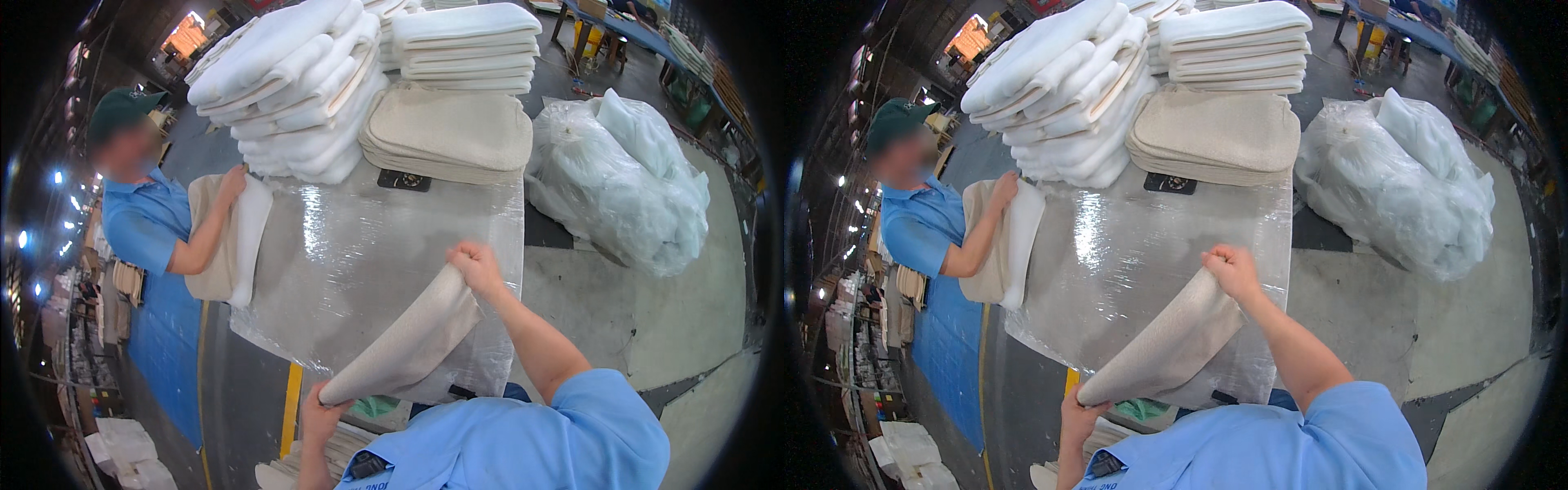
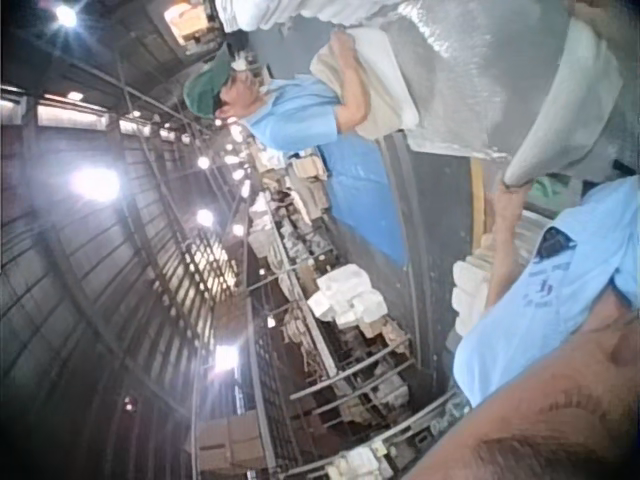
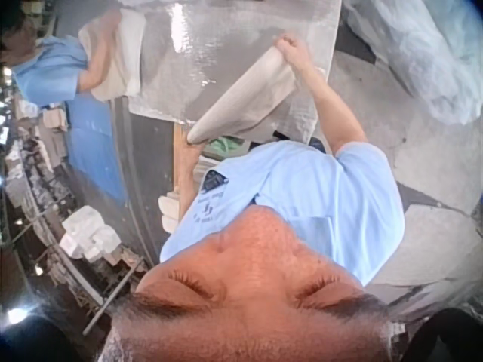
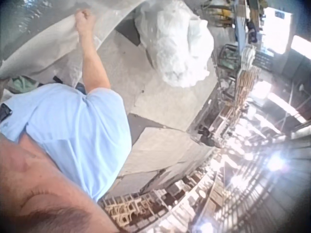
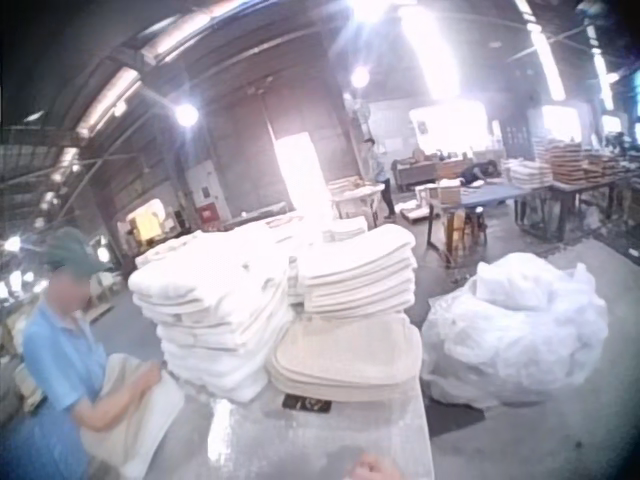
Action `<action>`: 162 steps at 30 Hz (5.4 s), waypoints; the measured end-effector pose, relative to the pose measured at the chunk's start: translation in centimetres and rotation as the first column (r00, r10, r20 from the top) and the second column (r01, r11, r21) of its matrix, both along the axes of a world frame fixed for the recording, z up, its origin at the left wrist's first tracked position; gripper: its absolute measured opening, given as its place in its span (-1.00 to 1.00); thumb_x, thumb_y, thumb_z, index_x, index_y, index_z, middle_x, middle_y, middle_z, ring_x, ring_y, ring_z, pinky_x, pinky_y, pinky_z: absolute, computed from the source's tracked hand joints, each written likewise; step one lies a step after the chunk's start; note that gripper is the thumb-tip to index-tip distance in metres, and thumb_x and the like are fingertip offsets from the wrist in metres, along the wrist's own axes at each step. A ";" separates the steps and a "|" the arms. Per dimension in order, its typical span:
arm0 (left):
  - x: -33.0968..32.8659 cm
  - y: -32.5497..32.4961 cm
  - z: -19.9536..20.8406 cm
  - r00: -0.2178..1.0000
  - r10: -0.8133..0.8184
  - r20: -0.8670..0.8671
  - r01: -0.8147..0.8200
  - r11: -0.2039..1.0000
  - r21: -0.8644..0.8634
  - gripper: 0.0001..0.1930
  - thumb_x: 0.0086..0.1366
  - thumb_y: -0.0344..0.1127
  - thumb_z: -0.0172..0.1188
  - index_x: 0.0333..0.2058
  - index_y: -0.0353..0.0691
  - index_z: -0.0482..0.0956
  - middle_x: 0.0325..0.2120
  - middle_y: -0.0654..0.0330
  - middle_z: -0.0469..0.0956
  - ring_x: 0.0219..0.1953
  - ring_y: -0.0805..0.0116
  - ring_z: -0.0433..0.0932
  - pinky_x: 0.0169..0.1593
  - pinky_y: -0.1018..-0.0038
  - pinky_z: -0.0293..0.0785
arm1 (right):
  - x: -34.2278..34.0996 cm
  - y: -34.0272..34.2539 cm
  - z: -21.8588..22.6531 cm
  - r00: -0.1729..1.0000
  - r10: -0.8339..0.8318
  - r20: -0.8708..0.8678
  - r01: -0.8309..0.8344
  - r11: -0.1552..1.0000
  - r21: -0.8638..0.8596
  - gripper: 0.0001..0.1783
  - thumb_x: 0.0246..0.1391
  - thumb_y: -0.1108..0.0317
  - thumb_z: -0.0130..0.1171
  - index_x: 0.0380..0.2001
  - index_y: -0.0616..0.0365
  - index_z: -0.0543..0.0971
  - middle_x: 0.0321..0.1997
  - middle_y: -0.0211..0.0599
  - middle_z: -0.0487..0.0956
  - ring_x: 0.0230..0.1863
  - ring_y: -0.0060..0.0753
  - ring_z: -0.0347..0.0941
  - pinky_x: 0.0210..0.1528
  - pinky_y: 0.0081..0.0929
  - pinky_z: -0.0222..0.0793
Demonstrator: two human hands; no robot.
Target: The person inserts foam inserts into fabric cushion covers by hand, aligns the edges, and places the finished cushions on a stack. The coworker across the table performs similar actions with other cushions.
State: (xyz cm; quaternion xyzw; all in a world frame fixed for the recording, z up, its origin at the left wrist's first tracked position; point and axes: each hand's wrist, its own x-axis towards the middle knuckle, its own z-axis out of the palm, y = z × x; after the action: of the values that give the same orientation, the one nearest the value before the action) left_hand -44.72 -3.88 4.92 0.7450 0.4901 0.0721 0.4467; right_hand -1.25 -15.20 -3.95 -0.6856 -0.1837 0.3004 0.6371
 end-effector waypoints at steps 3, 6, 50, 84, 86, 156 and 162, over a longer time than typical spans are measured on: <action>0.2 -0.5 -0.1 0.939 -0.055 -0.339 0.062 0.998 0.009 -0.42 -0.02 -0.26 0.67 0.00 -0.18 0.66 -0.17 0.06 0.77 -0.06 0.18 0.74 0.04 0.28 0.59 | -1.0 0.6 -0.3 0.999 0.003 -0.044 -0.002 1.000 0.021 -0.74 0.24 0.25 0.29 -0.42 0.20 0.73 -0.48 -0.49 0.61 -0.38 -0.61 0.46 -0.25 -0.54 0.36; 0.7 -0.9 -0.3 0.881 -0.071 -0.468 0.094 0.995 0.026 -0.43 -0.01 -0.24 0.66 0.00 -0.16 0.68 -0.15 0.04 0.77 -0.05 0.09 0.75 0.03 0.25 0.60 | -1.2 0.8 -0.5 0.997 0.021 -0.074 -0.016 0.998 0.061 -0.70 0.27 0.21 0.25 -0.44 0.20 0.73 -0.46 -0.46 0.62 -0.37 -0.58 0.47 -0.24 -0.51 0.36; 4.2 -12.5 -7.3 0.938 0.062 0.342 0.109 0.881 -0.460 0.01 0.15 -0.31 0.63 0.44 -0.42 0.18 0.26 0.00 0.48 0.27 0.24 0.46 0.32 0.35 0.39 | 4.9 0.3 1.1 0.987 0.120 -0.111 -0.079 0.946 0.315 -0.25 0.14 0.65 0.26 0.41 0.02 0.46 0.22 -0.30 0.58 0.26 -0.34 0.46 0.33 -0.36 0.37; 41.2 0.4 -2.4 0.825 -0.316 0.469 0.170 0.930 0.327 -0.52 0.22 -0.36 0.24 0.16 -0.09 0.62 0.08 -0.05 0.52 0.06 -0.15 0.59 0.14 0.10 0.56 | 1.4 0.3 1.8 0.875 -0.350 0.334 0.335 0.936 0.105 -0.61 0.47 0.29 -0.04 0.14 0.30 0.60 -0.07 -0.14 0.69 -0.07 -0.29 0.54 0.06 -0.30 0.42; 41.2 1.4 -2.2 0.811 -0.359 0.463 0.194 0.910 0.366 -0.61 0.27 -0.35 0.22 0.09 -0.06 0.63 0.04 -0.02 0.53 0.04 -0.13 0.60 0.10 0.08 0.57 | 1.3 0.6 1.7 0.887 -0.359 0.290 0.327 0.932 0.153 -0.62 0.46 0.30 -0.01 0.13 0.33 0.59 -0.06 -0.19 0.68 -0.09 -0.33 0.52 0.03 -0.33 0.41; 41.2 1.9 -5.4 0.801 -0.297 0.519 0.032 0.888 0.458 -0.85 0.47 -0.33 0.16 -0.26 -0.28 0.57 -0.21 -0.01 0.55 -0.07 -0.06 0.54 0.05 0.20 0.47 | 13.0 3.9 5.4 0.915 0.237 0.326 -0.201 0.969 -0.141 -0.56 0.45 0.05 0.01 -0.09 0.22 0.65 0.10 -0.10 0.66 0.01 -0.20 0.59 0.04 -0.17 0.47; 37.6 0.1 -4.2 0.510 0.034 0.859 -0.167 0.984 0.060 -0.82 0.49 -0.31 0.09 -0.27 -0.29 0.55 -0.18 -0.04 0.57 -0.05 -0.04 0.51 0.10 0.20 0.43 | 19.7 2.4 -2.7 0.963 0.229 -0.143 -0.191 0.952 0.238 -0.64 0.39 0.11 0.07 -0.21 0.17 0.67 -0.20 -0.25 0.71 -0.19 -0.33 0.60 -0.03 -0.30 0.52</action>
State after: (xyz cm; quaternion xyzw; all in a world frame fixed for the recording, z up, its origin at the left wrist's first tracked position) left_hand -7.08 -3.80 0.74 0.6118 0.2436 0.4877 0.5732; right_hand 18.42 -12.84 -6.61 -0.5588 -0.2337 0.4012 0.6872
